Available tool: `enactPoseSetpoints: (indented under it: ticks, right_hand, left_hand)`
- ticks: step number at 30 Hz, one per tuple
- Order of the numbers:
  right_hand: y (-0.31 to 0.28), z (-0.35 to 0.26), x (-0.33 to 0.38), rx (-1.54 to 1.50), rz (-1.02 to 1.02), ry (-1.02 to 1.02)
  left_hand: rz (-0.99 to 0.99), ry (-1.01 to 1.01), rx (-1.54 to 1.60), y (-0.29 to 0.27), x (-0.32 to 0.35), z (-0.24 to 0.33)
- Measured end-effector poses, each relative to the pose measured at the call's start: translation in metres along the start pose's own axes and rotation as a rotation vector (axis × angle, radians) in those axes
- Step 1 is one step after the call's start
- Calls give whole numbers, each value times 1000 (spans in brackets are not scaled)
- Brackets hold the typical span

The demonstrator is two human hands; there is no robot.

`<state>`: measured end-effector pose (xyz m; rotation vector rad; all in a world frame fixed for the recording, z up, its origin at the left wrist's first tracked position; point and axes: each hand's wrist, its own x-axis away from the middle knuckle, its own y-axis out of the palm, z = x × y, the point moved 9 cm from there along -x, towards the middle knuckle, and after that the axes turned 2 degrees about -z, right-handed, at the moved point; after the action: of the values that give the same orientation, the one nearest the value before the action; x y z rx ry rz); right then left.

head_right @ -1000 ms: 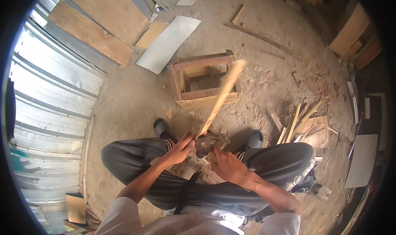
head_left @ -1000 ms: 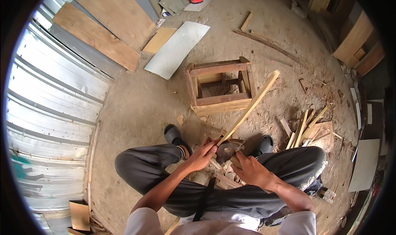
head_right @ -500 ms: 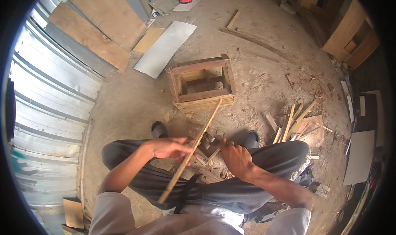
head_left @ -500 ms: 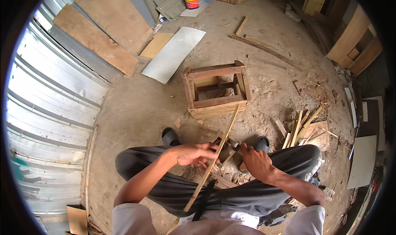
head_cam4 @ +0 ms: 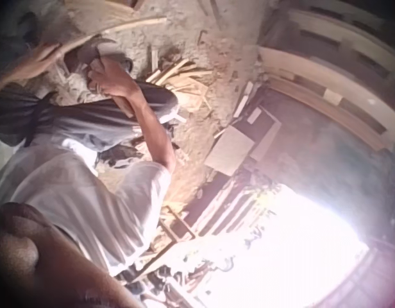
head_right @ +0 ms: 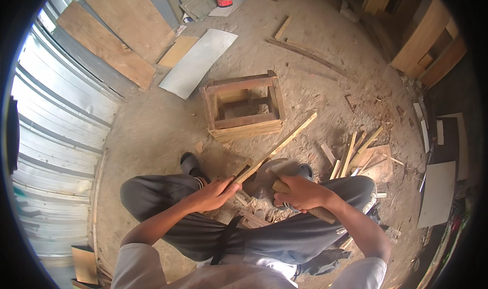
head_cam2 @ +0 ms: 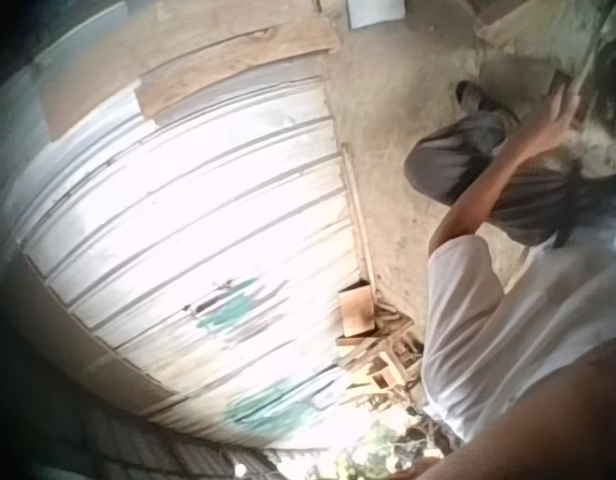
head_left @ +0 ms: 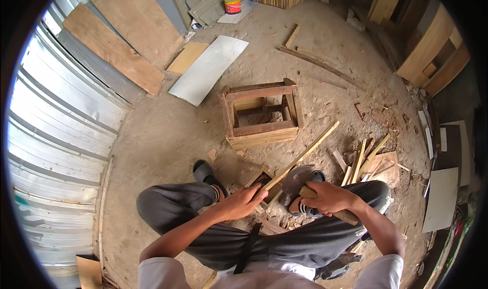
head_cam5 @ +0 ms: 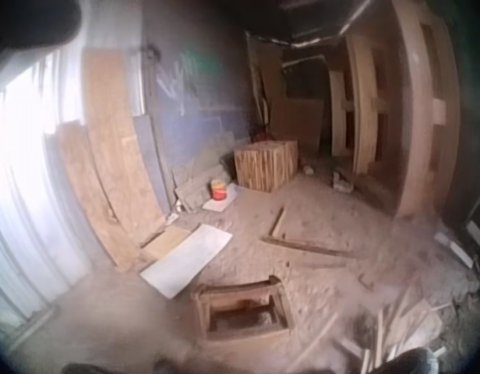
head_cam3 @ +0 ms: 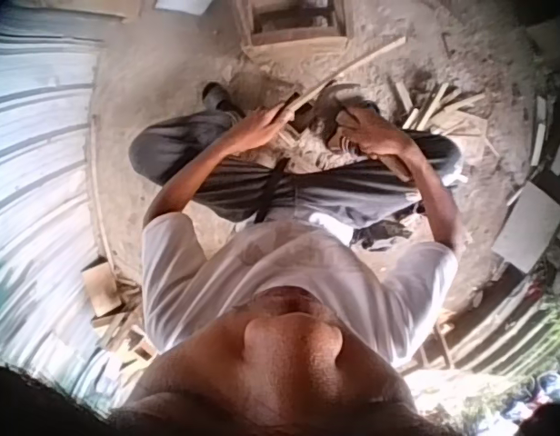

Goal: The person assembles a small wooden crate by hand, using a hammer to drive nails into wooden slats and frame pieces. They position and secure multiple slats to form the sides of the crate, occasionally adjusting pieces and hammering from different angles.

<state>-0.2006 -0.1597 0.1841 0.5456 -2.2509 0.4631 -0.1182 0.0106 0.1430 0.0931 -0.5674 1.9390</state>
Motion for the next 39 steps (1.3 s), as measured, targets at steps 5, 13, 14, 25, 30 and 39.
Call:
enactPoseSetpoints:
  ticks: [5, 13, 14, 25, 30, 39]
  right_hand:
    - [-3, -13, 13, -178, 45, -88]
    - [51, 0, 8, -392, -261, -16]
    - [48, 2, 7, -438, -239, -4]
    - [58, -17, -5, -332, -131, 2]
    - [45, -53, -46, -196, 10, -199]
    - [1, -67, -34, 316, 484, -349]
  left_hand:
    - [-40, -138, 386, -1, 3, -14]
    - [-188, -298, 811, 66, 40, -34]
    - [-144, -303, 757, 63, 37, -39]
    - [-138, -376, 1057, 72, 45, -51]
    - [-49, -436, 1162, 80, 37, -63]
    - [538, -355, 891, -12, 41, -84]
